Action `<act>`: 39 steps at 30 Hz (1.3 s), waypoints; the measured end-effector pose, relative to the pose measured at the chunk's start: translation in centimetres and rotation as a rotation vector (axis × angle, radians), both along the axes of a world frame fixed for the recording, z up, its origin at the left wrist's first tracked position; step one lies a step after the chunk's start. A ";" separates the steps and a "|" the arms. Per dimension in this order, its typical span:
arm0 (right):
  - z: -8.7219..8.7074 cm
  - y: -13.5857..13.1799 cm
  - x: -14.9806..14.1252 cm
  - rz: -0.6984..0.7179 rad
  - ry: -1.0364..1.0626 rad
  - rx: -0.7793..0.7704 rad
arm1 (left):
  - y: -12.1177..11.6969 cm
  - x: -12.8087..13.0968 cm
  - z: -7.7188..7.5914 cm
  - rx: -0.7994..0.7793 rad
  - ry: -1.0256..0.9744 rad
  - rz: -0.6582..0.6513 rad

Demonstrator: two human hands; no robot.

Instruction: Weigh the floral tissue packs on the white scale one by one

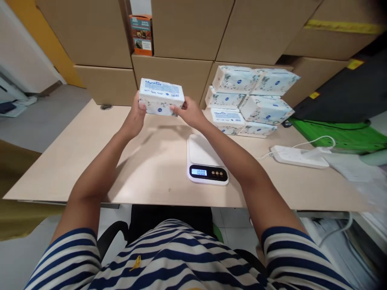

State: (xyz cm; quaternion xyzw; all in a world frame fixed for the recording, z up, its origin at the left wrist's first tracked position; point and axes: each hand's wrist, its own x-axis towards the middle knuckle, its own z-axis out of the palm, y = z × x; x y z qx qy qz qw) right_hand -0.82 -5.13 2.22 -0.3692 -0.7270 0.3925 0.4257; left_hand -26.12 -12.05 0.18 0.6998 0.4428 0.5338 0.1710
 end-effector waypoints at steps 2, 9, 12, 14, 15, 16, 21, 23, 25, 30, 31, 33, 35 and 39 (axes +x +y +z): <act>-0.6 1.7 -3.7 0.043 -0.037 -0.075 | 0.9 -2.3 -1.4 -0.103 -0.065 0.128; -3.1 2.4 -11.3 0.091 -0.194 -0.231 | 1.1 -6.0 -5.3 -0.549 0.018 0.492; -2.9 2.5 -8.0 0.061 -0.217 -0.155 | 1.2 -6.2 -5.1 -0.589 0.122 0.654; -2.5 2.4 -3.6 0.082 -0.277 0.033 | 1.3 -6.1 -5.0 -0.569 0.183 0.753; -2.3 2.3 -0.9 0.096 -0.317 0.160 | 1.4 -5.9 -4.9 -0.535 0.204 0.768; -2.1 2.1 1.8 0.088 -0.347 0.272 | 1.5 -5.7 -4.9 -0.486 0.230 0.767; -2.0 1.6 14.0 -0.209 -0.283 0.422 | 2.6 -3.9 -4.4 -0.271 0.313 0.738; -2.2 2.2 17.3 -0.352 -0.216 0.387 | 3.3 -3.0 -4.0 -0.252 0.290 0.764; -2.4 3.0 19.9 -0.476 -0.135 0.362 | 4.0 -1.7 -3.4 -0.210 0.289 0.755; -2.0 5.6 24.7 -0.618 -0.019 0.337 | 5.6 4.4 -1.6 -0.084 0.403 0.434; -1.6 6.2 25.2 -0.624 0.006 0.318 | 6.2 6.4 -1.2 -0.061 0.401 0.347; -0.4 7.8 25.5 -0.620 0.070 0.246 | 8.1 10.6 -0.3 -0.024 0.331 0.184; 1.3 9.5 24.9 -0.610 0.125 0.131 | 10.9 15.0 0.9 -0.059 0.202 0.030; 4.1 11.7 23.0 -0.613 0.162 -0.037 | 18.3 21.7 4.5 -0.256 0.005 -0.192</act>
